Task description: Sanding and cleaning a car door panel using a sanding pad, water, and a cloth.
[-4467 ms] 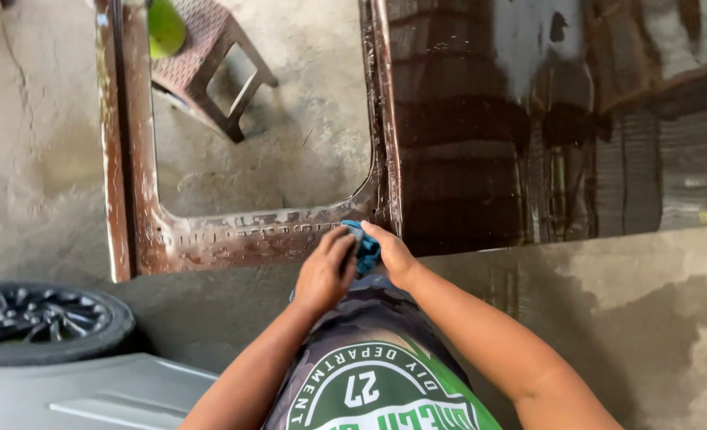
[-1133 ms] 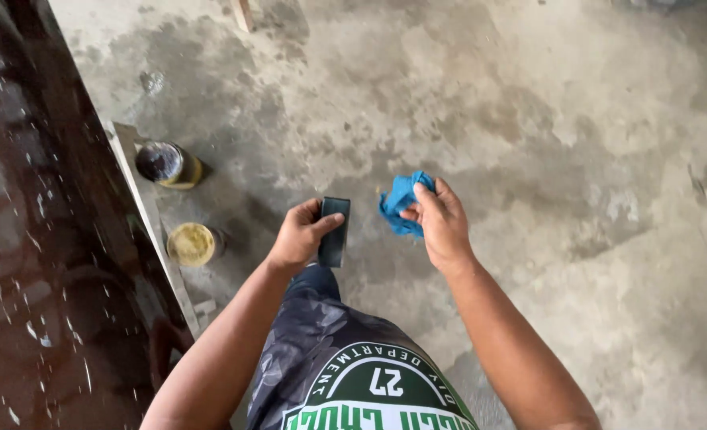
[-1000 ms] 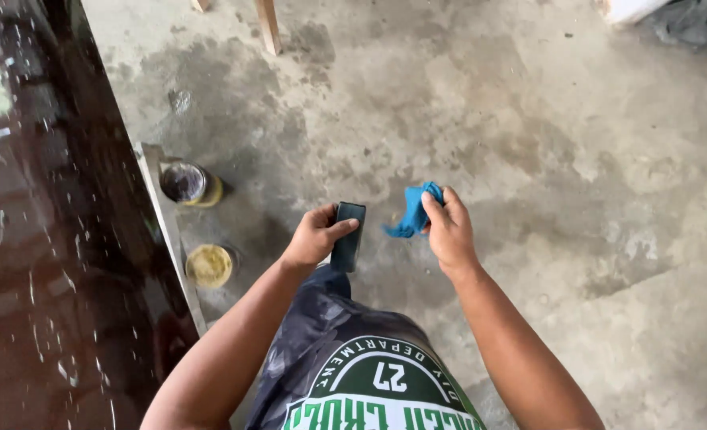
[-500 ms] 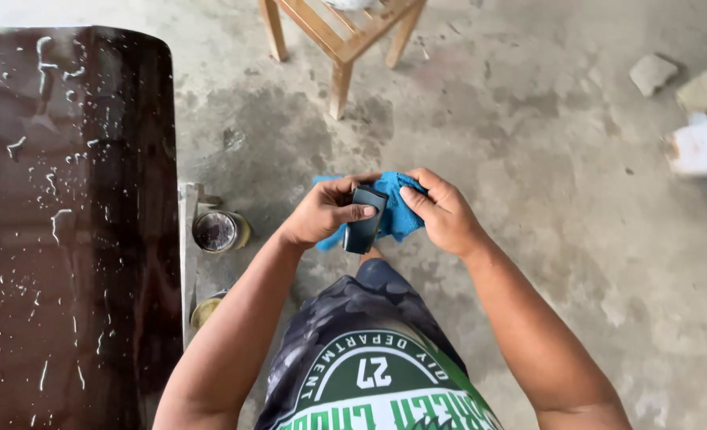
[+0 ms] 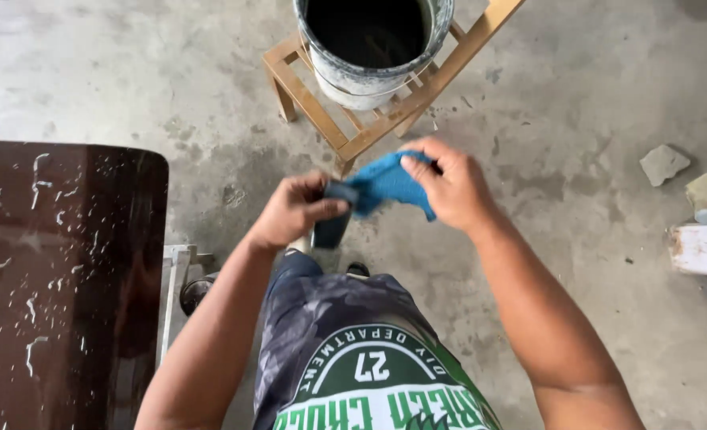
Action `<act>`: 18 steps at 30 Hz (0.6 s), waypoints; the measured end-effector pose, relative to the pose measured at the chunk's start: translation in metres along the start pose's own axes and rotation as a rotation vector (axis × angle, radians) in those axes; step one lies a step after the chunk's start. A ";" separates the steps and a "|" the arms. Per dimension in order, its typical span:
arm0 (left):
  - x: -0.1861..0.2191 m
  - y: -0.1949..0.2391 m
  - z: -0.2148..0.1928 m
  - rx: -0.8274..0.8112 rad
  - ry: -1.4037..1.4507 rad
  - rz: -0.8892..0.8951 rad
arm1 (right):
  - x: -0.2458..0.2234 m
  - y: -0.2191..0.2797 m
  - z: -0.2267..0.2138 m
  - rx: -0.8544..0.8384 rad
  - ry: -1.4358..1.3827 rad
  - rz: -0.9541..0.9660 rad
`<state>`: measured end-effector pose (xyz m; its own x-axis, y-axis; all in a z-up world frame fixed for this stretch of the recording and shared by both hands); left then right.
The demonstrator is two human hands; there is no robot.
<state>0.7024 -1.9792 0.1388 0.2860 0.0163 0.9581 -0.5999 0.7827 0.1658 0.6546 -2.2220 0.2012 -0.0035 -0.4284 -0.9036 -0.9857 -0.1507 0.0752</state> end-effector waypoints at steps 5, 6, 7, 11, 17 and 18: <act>0.057 -0.097 -0.058 -0.040 -0.066 0.121 | -0.009 -0.091 -0.061 0.173 0.055 -0.031; 0.078 -0.117 -0.068 -0.041 -0.086 0.164 | -0.015 -0.107 -0.072 0.216 0.068 -0.058; 0.085 -0.136 -0.082 -0.061 -0.082 0.159 | -0.013 -0.127 -0.080 0.231 0.070 -0.045; 0.119 -0.220 -0.133 -0.111 -0.025 0.212 | 0.002 -0.218 -0.119 0.367 0.144 -0.063; 0.093 -0.304 -0.217 0.171 -0.046 0.097 | 0.085 -0.302 -0.130 0.527 0.408 0.013; 0.082 -0.311 -0.234 0.245 -0.051 0.070 | 0.096 -0.310 -0.128 0.509 0.484 0.038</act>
<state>1.0866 -2.0757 0.1108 0.2035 0.0290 0.9786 -0.7815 0.6069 0.1445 0.9818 -2.3300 0.1447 -0.0810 -0.7910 -0.6064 -0.9432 0.2575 -0.2099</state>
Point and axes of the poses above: each hand's wrist, its own y-axis away from the middle knuckle, its own z-axis out of the palm, x = y × z, the point moved 4 cm from there along -y, towards the middle knuckle, and after that the axes turned 11 degrees about -x, right-handed, at the moved point
